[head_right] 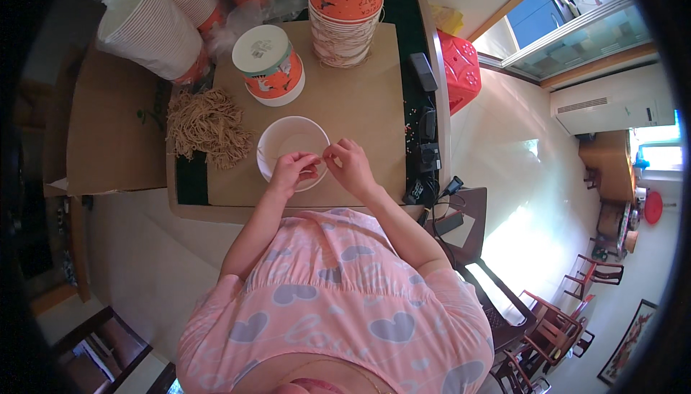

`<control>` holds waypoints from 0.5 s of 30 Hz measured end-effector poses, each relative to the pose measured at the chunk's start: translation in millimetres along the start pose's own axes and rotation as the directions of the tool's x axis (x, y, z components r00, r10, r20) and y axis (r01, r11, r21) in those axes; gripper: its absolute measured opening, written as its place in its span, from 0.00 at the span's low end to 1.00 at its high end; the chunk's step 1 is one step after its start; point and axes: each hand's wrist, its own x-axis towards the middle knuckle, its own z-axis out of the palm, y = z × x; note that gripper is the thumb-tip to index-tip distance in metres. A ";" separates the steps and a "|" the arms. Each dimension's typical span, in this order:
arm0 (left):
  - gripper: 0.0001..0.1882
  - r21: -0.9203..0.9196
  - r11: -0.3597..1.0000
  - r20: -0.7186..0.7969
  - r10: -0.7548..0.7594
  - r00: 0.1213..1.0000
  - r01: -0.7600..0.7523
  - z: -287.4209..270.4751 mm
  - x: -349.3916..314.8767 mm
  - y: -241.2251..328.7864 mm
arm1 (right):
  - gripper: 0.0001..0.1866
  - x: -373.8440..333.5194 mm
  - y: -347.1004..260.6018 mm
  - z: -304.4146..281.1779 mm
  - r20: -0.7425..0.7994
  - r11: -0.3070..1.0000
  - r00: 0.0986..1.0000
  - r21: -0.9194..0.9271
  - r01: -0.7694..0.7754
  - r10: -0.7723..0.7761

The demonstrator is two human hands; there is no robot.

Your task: Peeling stickers from the inside of paper containers and stacking them.

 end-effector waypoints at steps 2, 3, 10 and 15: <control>0.07 -0.029 1.000 0.008 -0.008 1.000 0.008 -1.4 0.0 -0.1 | 0.03 -0.6 0.7 0.9 -0.003 1.000 1.000 0.017 -0.014 0.014; 0.07 -0.033 0.999 0.010 -0.018 1.000 0.018 -2.3 0.5 -0.8 | 0.03 -0.9 1.1 1.4 -0.007 0.999 1.000 0.035 -0.027 0.027; 0.07 0.158 0.981 0.022 0.109 0.994 -0.111 7.4 -2.4 -0.1 | 0.04 -1.2 5.0 3.8 0.019 0.994 0.998 0.089 -0.065 0.064; 0.06 0.254 0.957 0.015 0.137 0.990 -0.136 5.0 0.7 -4.0 | 0.05 0.1 -2.1 2.2 0.055 0.988 0.990 0.069 -0.135 0.131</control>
